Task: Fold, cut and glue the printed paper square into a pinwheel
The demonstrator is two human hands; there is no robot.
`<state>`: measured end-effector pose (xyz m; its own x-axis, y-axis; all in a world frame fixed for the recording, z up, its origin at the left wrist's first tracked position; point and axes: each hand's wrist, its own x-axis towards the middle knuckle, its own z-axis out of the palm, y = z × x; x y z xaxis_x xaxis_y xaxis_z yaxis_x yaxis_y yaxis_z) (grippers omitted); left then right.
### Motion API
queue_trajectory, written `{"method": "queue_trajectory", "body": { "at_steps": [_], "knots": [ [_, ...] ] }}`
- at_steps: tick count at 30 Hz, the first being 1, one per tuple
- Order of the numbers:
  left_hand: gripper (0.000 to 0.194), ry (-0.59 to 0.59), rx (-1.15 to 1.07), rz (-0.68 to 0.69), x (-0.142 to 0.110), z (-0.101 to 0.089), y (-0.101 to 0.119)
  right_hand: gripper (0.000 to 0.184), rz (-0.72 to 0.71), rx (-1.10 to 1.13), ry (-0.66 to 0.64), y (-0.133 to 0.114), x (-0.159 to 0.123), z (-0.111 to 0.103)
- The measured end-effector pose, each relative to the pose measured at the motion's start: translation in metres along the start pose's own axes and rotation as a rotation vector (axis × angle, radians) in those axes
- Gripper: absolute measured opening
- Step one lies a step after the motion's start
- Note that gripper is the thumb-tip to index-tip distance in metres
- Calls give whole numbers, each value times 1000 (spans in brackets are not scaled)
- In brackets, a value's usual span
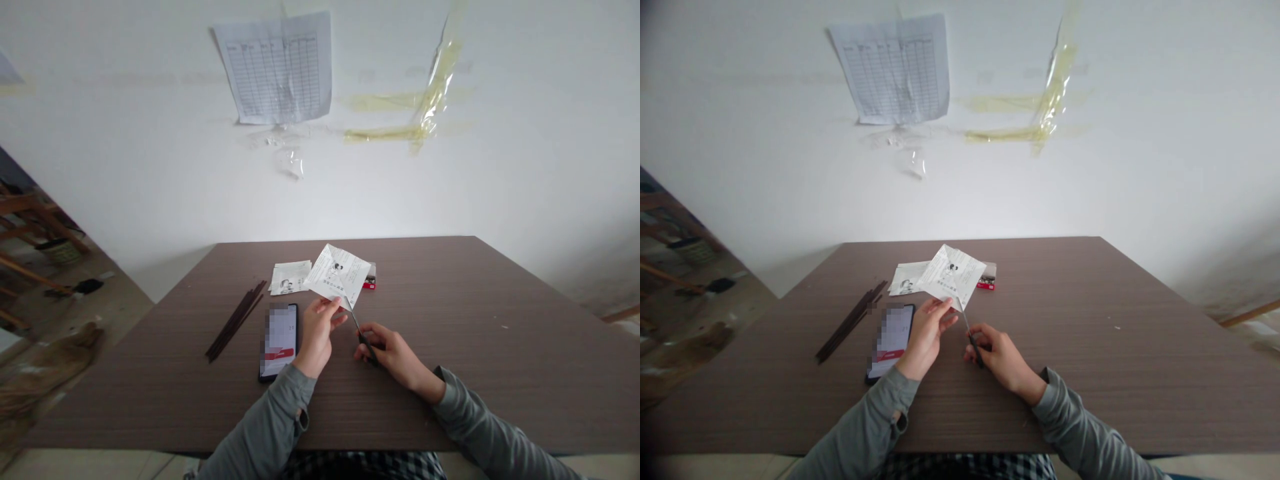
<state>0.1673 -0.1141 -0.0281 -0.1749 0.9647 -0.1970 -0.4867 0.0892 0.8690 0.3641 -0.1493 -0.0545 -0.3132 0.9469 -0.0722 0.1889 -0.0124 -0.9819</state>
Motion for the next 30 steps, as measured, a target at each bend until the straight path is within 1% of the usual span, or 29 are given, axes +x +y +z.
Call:
{"method": "queue_trajectory", "body": {
  "at_steps": [10, 17, 21, 27, 30],
  "knots": [
    [38, 11, -9, 35, -1, 2, 0, 56, -19, -12, 5, -5, -1, 3],
    [28, 83, -11, -29, 1, 4, 2, 56, -10, -25, 13, -6, 0, 4],
    [28, 97, -2, -39, 3, 4, 1, 56, -14, -30, 18, -8, -1, 4],
    [32, 91, 1, 0, 1, 6, 1, 53, -25, -36, 23, -9, -2, 5],
    [38, 70, 12, 33, 1, 5, 1, 57, -29, -37, 27, -8, -2, 5]
  ]
}}
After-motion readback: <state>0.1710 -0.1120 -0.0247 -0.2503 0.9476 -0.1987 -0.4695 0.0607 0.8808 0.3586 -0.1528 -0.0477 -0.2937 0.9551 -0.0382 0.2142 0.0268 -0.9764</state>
